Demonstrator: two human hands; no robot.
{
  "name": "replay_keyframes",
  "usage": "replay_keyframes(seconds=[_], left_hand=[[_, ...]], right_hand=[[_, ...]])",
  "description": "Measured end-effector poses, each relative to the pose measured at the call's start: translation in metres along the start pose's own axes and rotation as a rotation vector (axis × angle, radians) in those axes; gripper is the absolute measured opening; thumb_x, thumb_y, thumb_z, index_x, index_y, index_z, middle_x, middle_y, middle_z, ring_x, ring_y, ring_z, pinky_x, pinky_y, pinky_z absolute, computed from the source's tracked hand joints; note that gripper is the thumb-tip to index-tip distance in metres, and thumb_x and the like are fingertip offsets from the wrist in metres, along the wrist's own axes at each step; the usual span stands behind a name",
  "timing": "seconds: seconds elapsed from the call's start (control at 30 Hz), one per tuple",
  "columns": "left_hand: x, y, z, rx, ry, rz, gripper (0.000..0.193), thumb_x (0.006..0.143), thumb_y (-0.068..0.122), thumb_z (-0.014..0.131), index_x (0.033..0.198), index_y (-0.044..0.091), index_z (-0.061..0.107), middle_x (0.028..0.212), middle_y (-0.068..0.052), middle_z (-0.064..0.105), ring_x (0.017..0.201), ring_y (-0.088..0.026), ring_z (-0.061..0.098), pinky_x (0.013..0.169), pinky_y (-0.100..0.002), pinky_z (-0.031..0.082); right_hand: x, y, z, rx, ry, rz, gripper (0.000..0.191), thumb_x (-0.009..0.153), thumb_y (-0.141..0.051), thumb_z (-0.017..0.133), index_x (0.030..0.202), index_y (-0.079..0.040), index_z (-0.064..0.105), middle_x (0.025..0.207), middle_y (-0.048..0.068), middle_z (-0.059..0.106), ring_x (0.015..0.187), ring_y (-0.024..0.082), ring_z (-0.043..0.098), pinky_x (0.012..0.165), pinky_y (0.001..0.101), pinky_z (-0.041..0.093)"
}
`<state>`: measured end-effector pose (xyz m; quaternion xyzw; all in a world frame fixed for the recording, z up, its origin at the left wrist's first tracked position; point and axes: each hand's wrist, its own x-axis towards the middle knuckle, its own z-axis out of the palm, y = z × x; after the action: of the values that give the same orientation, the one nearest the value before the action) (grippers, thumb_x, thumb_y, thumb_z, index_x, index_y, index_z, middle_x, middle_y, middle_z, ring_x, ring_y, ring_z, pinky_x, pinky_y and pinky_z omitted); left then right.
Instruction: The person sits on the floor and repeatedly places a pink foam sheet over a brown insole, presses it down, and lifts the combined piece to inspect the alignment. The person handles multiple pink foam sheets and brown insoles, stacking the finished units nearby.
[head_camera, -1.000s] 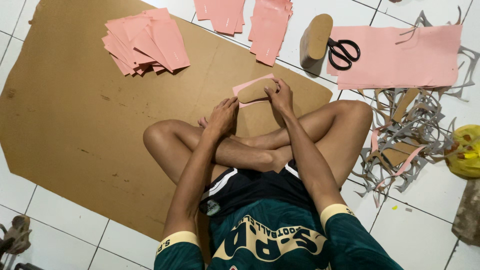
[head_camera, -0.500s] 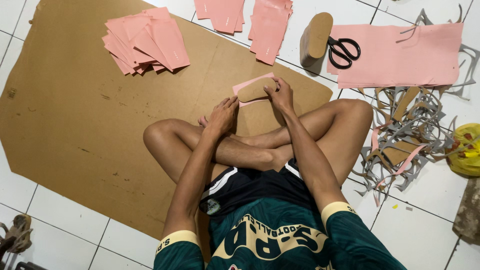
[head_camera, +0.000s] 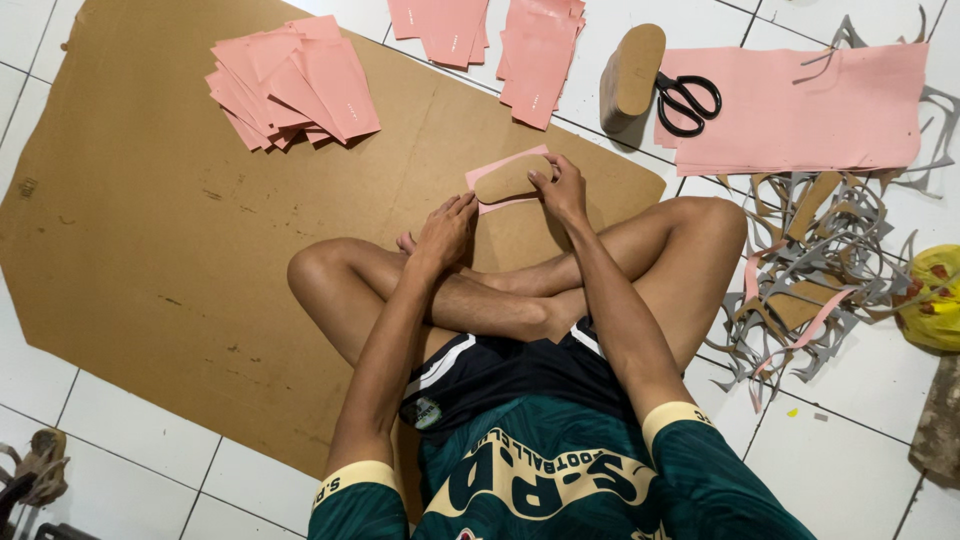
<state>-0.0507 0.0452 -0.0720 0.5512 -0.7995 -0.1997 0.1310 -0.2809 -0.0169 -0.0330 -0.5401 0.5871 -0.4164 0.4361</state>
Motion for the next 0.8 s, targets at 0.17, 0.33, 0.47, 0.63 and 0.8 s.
replay_keyframes(seconds=[0.17, 0.33, 0.47, 0.63, 0.8], left_hand=[[0.0002, -0.0008, -0.0009, -0.006, -0.028, -0.002, 0.06, 0.087, 0.0, 0.052, 0.147, 0.004, 0.049, 0.155, -0.014, 0.047, 0.141, -0.037, 0.045, 0.112, -0.047, 0.039], [0.0007, 0.0002, -0.0011, 0.022, -0.035, -0.016, 0.063, 0.087, -0.004, 0.051, 0.15, 0.004, 0.049, 0.158, -0.015, 0.046, 0.144, -0.037, 0.044, 0.115, -0.047, 0.039], [0.0005, 0.0001, -0.0018, -0.001, -0.041, -0.012, 0.063, 0.086, -0.002, 0.053, 0.149, 0.004, 0.049, 0.157, -0.015, 0.047, 0.142, -0.038, 0.044, 0.113, -0.048, 0.039], [0.0004, 0.0009, -0.0029, 0.001, -0.022, 0.002, 0.063, 0.085, -0.002, 0.053, 0.148, 0.003, 0.05, 0.157, -0.015, 0.048, 0.142, -0.038, 0.045, 0.114, -0.048, 0.04], [0.0008, 0.0024, -0.0038, 0.006, 0.001, 0.006, 0.061, 0.088, -0.004, 0.051, 0.148, 0.004, 0.051, 0.157, -0.014, 0.048, 0.142, -0.038, 0.046, 0.113, -0.047, 0.041]], right_hand=[[0.001, 0.0011, 0.0027, -0.013, 0.012, -0.007, 0.039, 0.09, -0.01, 0.079, 0.124, 0.003, 0.066, 0.115, 0.012, 0.077, 0.106, 0.015, 0.073, 0.088, 0.0277, 0.058], [0.0012, 0.0012, 0.0022, -0.101, 0.025, 0.019, 0.04, 0.089, -0.013, 0.08, 0.124, 0.0, 0.067, 0.113, 0.012, 0.077, 0.104, 0.015, 0.073, 0.087, 0.0289, 0.058], [0.0012, 0.0006, 0.0006, -0.11, 0.02, -0.011, 0.041, 0.089, -0.015, 0.081, 0.125, 0.001, 0.066, 0.112, 0.012, 0.077, 0.102, 0.015, 0.074, 0.086, 0.0292, 0.058], [0.0004, 0.0001, -0.0008, -0.098, 0.011, -0.01, 0.041, 0.089, -0.014, 0.08, 0.124, 0.0, 0.067, 0.108, 0.011, 0.078, 0.098, 0.014, 0.074, 0.082, 0.0281, 0.058], [0.0016, 0.0005, -0.0019, -0.088, 0.003, 0.007, 0.04, 0.089, -0.014, 0.08, 0.124, 0.0, 0.067, 0.107, 0.011, 0.079, 0.096, 0.013, 0.074, 0.08, 0.0278, 0.058]])
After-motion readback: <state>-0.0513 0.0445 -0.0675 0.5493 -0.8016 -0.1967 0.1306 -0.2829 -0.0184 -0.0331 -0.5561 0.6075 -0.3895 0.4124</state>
